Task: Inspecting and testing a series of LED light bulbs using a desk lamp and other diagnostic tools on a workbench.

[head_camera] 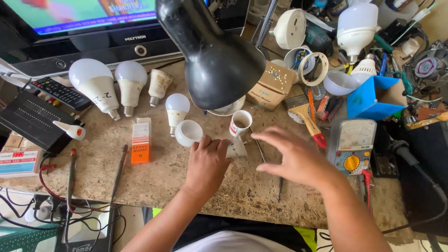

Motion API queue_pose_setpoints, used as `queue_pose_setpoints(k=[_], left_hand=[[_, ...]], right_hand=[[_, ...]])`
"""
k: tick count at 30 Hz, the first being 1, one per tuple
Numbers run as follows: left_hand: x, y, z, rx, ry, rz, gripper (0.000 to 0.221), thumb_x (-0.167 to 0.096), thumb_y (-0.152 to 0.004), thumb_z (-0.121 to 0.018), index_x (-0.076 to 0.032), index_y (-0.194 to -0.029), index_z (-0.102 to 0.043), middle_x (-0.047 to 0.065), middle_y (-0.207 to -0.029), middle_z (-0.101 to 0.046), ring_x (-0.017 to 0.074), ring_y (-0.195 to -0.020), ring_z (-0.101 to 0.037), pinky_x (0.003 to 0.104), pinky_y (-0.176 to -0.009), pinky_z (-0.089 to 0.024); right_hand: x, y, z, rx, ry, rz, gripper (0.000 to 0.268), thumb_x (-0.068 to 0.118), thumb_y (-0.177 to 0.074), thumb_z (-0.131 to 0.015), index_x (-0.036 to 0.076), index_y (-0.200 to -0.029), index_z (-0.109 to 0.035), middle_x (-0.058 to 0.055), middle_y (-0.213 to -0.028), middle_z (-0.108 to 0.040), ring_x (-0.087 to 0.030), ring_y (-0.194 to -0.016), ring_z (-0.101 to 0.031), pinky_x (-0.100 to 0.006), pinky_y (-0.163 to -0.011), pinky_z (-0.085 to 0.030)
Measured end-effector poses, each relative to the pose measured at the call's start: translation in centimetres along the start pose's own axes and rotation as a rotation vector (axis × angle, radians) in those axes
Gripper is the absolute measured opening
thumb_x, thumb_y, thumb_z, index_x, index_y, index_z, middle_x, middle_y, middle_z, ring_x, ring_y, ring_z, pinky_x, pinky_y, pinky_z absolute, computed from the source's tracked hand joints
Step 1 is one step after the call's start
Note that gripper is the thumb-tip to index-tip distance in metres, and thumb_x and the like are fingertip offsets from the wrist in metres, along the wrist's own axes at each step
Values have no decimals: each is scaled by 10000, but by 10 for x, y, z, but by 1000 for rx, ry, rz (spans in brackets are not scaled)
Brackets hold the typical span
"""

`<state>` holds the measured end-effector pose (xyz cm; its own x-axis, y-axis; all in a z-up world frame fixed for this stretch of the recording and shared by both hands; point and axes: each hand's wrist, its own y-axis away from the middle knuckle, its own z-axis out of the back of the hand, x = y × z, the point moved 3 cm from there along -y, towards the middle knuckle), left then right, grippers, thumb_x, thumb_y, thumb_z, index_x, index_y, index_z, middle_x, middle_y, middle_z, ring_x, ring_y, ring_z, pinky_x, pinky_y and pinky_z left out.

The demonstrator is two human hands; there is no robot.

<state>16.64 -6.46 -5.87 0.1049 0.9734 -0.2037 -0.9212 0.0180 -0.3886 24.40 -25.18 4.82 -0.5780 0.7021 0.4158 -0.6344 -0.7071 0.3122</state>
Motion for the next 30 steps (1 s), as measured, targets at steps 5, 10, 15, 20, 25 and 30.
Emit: queue_pose_setpoints(k=[5, 10, 15, 20, 25, 30], left_hand=[[1, 9, 17, 96, 381, 60, 595, -330, -719, -901, -158, -1228, -644, 24, -1077, -742, 285, -1065, -574, 448, -871, -433], [-4, 16, 41, 165, 751, 104, 550, -247, -768, -887, -144, -1245, -634, 77, -1164, -641, 278, -1132, -590, 385, -950, -480], [-18, 11, 60, 59, 742, -34, 506, -221, -790, -874, -105, -1233, -659, 51, -1193, -707, 269, -1137, -583, 385, -938, -484], [-27, 1, 134, -140, 603, -28, 694, -408, -732, -866, -71, -1263, -572, 85, -1158, -640, 230, -1061, -602, 358, -916, -505], [-5, -48, 175, -643, 753, 115, 563, -247, -996, -629, 23, -1353, -287, 261, -1384, -433, 330, -1206, -490, 383, -914, -419], [33, -111, 146, -296, 1040, 350, 335, -400, -1248, -384, -131, -1427, -476, 68, -1339, -551, 179, -1267, -581, 293, -1097, -484]], right_hand=[[3, 9, -22, -183, -100, 234, 955, 294, -744, -928, 163, -1536, -412, -73, -1540, -457, -256, -1388, -485, -491, -1193, -292], [14, 33, -21, -200, -283, 220, 795, 359, -782, -874, 189, -1468, -511, -75, -1454, -597, -254, -1317, -591, -426, -1067, -483], [17, 48, -24, -318, -100, 351, 735, 364, -832, -834, 85, -1436, -521, -117, -1375, -594, -268, -1216, -613, -417, -1050, -538], [7, 66, -6, -414, -242, 279, 661, 235, -780, -893, 112, -1346, -576, -100, -1296, -634, -292, -1251, -611, -437, -946, -536], [-20, 90, 2, -498, -352, 159, 659, 241, -792, -871, 146, -1365, -560, -135, -1434, -556, -341, -1322, -582, -471, -1003, -511], [-15, 107, 5, -563, -367, 277, 671, 187, -768, -857, 55, -1337, -527, -229, -1424, -546, -414, -1513, -346, -602, -1157, -415]])
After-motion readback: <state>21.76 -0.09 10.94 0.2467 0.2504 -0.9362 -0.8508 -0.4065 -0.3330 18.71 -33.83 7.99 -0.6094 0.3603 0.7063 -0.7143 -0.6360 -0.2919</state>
